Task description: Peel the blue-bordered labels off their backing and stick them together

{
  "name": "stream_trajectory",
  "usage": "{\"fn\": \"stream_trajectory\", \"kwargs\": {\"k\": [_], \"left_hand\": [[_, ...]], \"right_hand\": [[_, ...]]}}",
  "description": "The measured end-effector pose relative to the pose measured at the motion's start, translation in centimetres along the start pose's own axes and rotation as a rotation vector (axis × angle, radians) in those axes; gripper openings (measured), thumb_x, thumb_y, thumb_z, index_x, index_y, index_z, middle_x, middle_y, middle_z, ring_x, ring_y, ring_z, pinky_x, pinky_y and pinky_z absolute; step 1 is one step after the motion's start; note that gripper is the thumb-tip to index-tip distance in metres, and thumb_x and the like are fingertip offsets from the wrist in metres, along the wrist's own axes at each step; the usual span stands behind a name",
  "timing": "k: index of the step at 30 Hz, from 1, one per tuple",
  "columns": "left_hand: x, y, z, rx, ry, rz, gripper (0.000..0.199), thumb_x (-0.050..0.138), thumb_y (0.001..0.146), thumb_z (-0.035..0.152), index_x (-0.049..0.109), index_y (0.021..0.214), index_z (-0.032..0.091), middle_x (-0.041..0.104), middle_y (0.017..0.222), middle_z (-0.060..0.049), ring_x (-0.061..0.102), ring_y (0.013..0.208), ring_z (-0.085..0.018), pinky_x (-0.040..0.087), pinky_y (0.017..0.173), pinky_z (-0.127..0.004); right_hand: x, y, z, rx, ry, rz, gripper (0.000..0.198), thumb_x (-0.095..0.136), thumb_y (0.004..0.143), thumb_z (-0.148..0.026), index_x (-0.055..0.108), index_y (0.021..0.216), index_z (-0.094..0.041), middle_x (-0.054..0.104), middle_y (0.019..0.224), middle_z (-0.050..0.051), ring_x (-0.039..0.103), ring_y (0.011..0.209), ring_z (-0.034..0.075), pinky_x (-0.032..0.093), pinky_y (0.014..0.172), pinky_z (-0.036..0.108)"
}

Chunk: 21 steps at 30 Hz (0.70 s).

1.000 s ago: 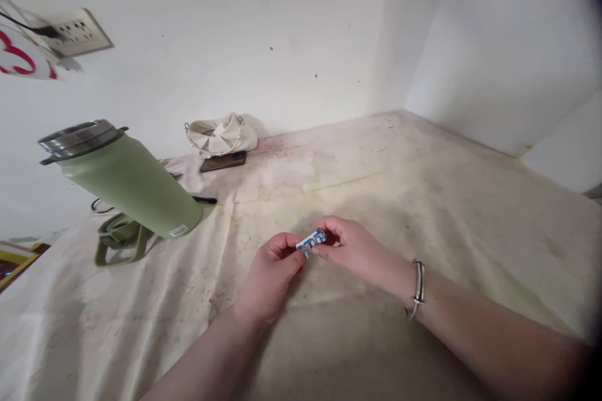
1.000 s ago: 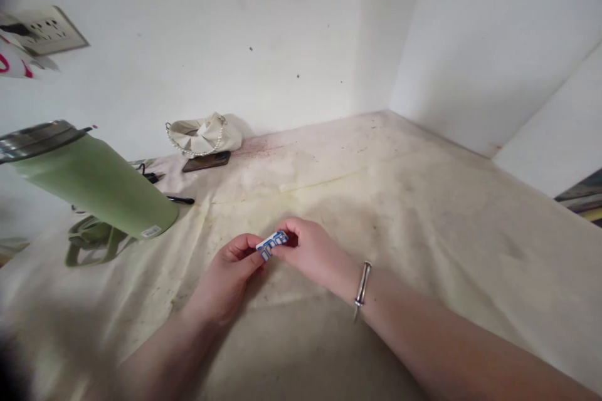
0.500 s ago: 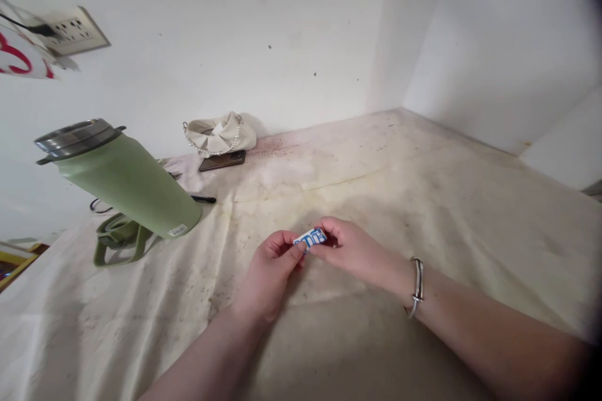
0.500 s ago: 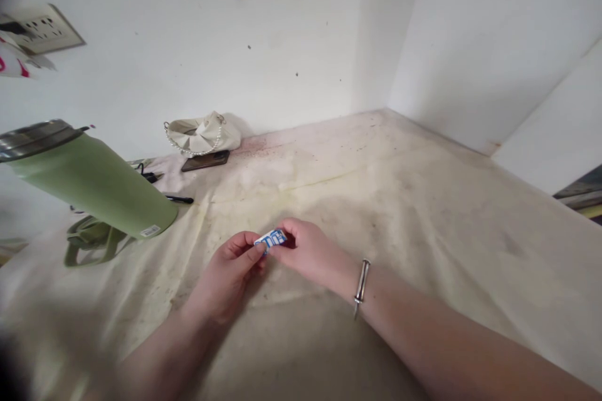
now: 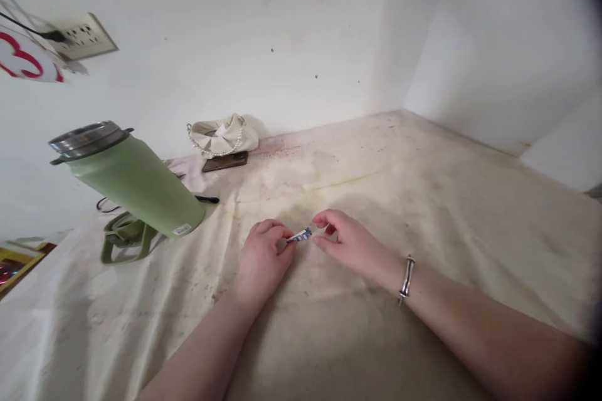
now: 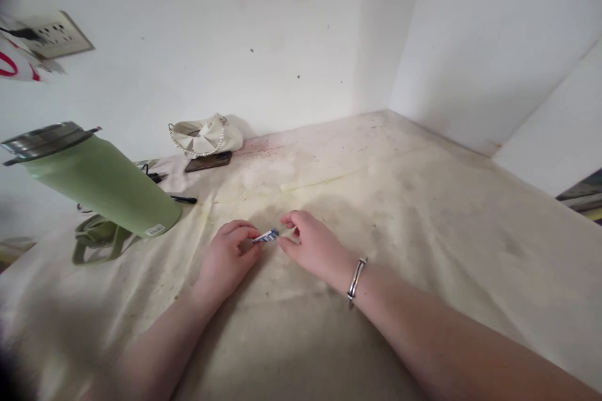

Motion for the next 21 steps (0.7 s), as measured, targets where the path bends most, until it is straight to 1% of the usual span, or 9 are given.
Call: {"fn": "stream_trajectory", "kwargs": {"k": [3,5,7,9,13,15,17,19,21], "left_hand": [[-0.06,-0.02,0.31,0.029,0.087,-0.096,0.011,0.059,0.072,0.016,0.067,0.076,0.023,0.061,0.08,-0.003,0.053,0.083,-0.021,0.038,0.071,-0.03],[-0.04,0.02,0.37,0.023,0.116,-0.146,0.009,0.058,0.073,0.018,0.066,0.074,0.022,0.06,0.075,-0.002,0.053,0.078,-0.02,0.037,0.068,-0.029],[0.03,0.05,0.34,0.006,0.123,-0.162,0.009,0.057,0.073,0.02,0.066,0.074,0.022,0.059,0.072,-0.001,0.053,0.076,-0.019,0.036,0.065,-0.028],[0.16,0.04,0.35,0.0,0.118,-0.187,0.009,0.056,0.074,0.021,0.066,0.074,0.023,0.058,0.068,0.0,0.053,0.072,-0.018,0.034,0.062,-0.027],[0.36,-0.1,0.55,-0.015,0.112,-0.233,0.013,0.054,0.075,0.022,0.066,0.074,0.024,0.058,0.061,0.002,0.05,0.061,-0.016,0.029,0.055,-0.026],[0.34,-0.17,0.64,-0.05,0.086,-0.226,0.013,0.054,0.075,0.023,0.067,0.076,0.025,0.059,0.061,0.003,0.05,0.06,-0.015,0.028,0.053,-0.026],[0.3,-0.22,0.69,-0.084,0.043,-0.218,0.014,0.054,0.074,0.024,0.068,0.078,0.025,0.061,0.063,0.002,0.051,0.059,-0.015,0.028,0.052,-0.025],[0.28,-0.26,0.69,-0.098,0.011,-0.21,0.013,0.054,0.075,0.024,0.067,0.076,0.024,0.062,0.064,0.001,0.052,0.06,-0.015,0.027,0.052,-0.025],[0.29,-0.27,0.64,-0.106,0.003,-0.203,0.013,0.054,0.075,0.024,0.067,0.073,0.023,0.062,0.064,0.001,0.052,0.06,-0.016,0.027,0.053,-0.025]], "right_hand": [[0.31,-0.29,0.07,-0.115,-0.091,-0.061,0.045,0.065,0.073,-0.027,0.053,0.115,-0.018,0.057,0.11,0.009,0.057,0.085,0.017,0.046,0.074,0.03],[0.39,-0.34,-0.02,-0.172,-0.146,-0.082,0.046,0.067,0.071,-0.024,0.055,0.115,-0.018,0.057,0.108,0.009,0.056,0.089,0.018,0.045,0.077,0.03],[0.48,-0.26,-0.15,-0.207,-0.186,-0.084,0.041,0.067,0.07,-0.022,0.058,0.111,-0.017,0.059,0.104,0.009,0.056,0.089,0.019,0.044,0.077,0.03],[0.61,-0.1,-0.24,-0.22,-0.218,-0.075,0.033,0.066,0.071,-0.02,0.061,0.103,-0.017,0.06,0.096,0.007,0.056,0.083,0.018,0.043,0.073,0.028],[0.98,0.22,-0.3,-0.26,-0.282,-0.082,0.003,0.062,0.075,-0.016,0.063,0.077,-0.018,0.058,0.073,0.001,0.052,0.068,0.013,0.036,0.06,0.023],[1.1,0.3,-0.29,-0.275,-0.287,-0.088,0.007,0.061,0.076,-0.015,0.062,0.07,-0.018,0.056,0.069,0.0,0.051,0.066,0.012,0.034,0.058,0.022],[1.12,0.32,-0.26,-0.273,-0.284,-0.085,0.008,0.061,0.077,-0.016,0.062,0.07,-0.018,0.055,0.069,0.0,0.05,0.066,0.012,0.033,0.058,0.022],[1.06,0.31,-0.22,-0.27,-0.285,-0.086,0.006,0.061,0.076,-0.016,0.062,0.071,-0.018,0.055,0.071,0.0,0.05,0.066,0.012,0.034,0.058,0.022],[0.96,0.3,-0.15,-0.264,-0.287,-0.077,0.004,0.064,0.073,-0.016,0.063,0.076,-0.019,0.056,0.074,0.0,0.051,0.068,0.012,0.035,0.06,0.022]]}}
Point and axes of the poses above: each hand's wrist, its own y-axis towards the middle knuckle, its own x-axis out of the palm, z = x × y, the point moved 1 cm from there along y, towards the middle knuckle
